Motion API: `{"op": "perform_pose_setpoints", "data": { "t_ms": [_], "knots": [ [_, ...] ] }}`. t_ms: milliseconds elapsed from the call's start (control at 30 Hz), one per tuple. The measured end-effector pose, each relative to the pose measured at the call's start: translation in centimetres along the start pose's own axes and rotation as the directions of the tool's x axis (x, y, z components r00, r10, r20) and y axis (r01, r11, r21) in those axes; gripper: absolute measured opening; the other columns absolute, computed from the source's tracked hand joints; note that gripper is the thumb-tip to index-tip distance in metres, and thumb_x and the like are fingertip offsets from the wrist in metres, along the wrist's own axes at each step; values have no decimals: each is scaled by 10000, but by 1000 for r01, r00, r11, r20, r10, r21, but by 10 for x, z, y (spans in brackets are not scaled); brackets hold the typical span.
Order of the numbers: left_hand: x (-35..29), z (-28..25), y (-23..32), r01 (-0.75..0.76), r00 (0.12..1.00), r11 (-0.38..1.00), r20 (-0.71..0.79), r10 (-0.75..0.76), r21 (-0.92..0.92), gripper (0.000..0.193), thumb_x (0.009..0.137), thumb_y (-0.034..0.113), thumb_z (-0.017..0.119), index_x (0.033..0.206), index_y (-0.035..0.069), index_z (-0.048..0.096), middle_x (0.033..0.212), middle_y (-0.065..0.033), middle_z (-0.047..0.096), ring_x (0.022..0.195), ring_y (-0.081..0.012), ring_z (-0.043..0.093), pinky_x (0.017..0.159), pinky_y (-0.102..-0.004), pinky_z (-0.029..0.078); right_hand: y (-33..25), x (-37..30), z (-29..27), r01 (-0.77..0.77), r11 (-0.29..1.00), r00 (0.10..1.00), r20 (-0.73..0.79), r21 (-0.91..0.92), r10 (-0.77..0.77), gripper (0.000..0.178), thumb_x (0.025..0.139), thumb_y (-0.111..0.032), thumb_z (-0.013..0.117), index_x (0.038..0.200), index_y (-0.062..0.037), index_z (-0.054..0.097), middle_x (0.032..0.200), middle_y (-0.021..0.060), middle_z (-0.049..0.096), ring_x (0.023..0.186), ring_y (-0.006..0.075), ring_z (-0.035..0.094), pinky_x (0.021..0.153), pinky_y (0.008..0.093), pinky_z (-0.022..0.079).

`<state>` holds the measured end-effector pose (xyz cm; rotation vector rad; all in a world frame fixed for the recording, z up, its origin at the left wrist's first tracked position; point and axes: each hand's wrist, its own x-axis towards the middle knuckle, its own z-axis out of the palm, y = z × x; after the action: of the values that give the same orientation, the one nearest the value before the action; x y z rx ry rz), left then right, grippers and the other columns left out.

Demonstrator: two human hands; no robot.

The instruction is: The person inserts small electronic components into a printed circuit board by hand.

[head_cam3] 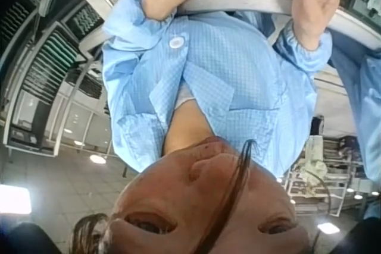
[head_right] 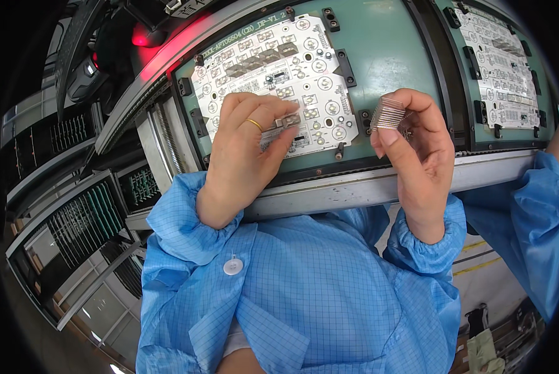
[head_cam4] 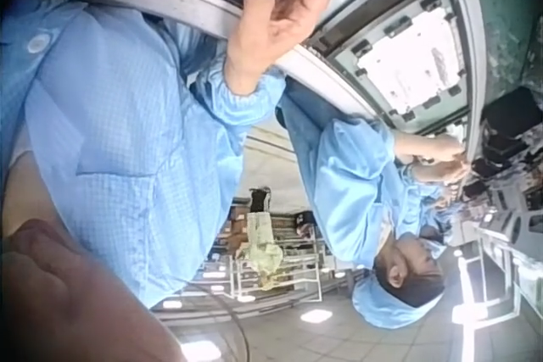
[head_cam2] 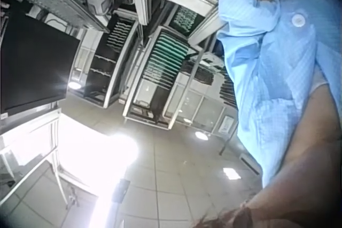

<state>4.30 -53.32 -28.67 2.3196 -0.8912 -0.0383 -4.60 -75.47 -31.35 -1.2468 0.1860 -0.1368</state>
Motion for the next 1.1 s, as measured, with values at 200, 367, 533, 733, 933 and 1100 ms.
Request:
{"op": "perform_pose_setpoints", "data": {
  "t_ms": [200,367,533,733,933,1100],
  "knots": [
    [-43,-45,-4,158,987,983,23,-161,88,332,760,45,806,1071,53,689,1064,-97,650,1032,-305,549,882,-371,455,-7,-3,-3,70,997,997,-28,43,-69,331,938,-72,606,1249,22,542,1111,104,595,843,124,566,700,263,442],
    [-69,-41,1,207,973,970,78,-218,130,354,749,72,814,1074,40,678,1082,-126,583,1049,-351,497,880,-416,462,-5,2,0,86,995,996,-22,42,-85,346,933,-77,612,1260,11,543,1171,132,594,849,136,568,702,274,440],
    [-66,-35,0,250,965,959,45,-258,134,355,726,92,844,1056,64,715,1062,-90,597,1053,-306,498,909,-391,450,-7,-2,7,77,996,997,-3,36,-77,349,934,-76,616,1263,9,537,1170,135,591,848,135,565,700,278,443],
    [-59,-36,5,158,986,979,38,-164,131,342,743,45,823,1060,38,693,1013,-82,636,1004,-272,547,874,-363,483,-8,-6,2,77,996,997,-31,42,-76,339,935,-65,621,1253,11,534,1158,129,594,851,135,561,705,270,445],
    [-21,-47,25,286,957,930,120,-264,-231,288,797,-13,788,1068,-5,688,972,-112,692,855,-163,656,767,-277,537,-5,-4,-11,86,996,996,-41,11,-85,350,941,-94,576,1273,-5,512,1178,136,554,860,145,540,707,291,415],
    [19,-11,23,-82,996,992,14,84,-100,285,822,-14,751,1099,35,705,1011,-118,696,896,-270,670,774,-331,553,-5,-5,-10,108,989,992,-74,96,-102,336,923,-44,611,1244,17,532,1168,127,587,848,126,560,721,263,462]
  ]
}}
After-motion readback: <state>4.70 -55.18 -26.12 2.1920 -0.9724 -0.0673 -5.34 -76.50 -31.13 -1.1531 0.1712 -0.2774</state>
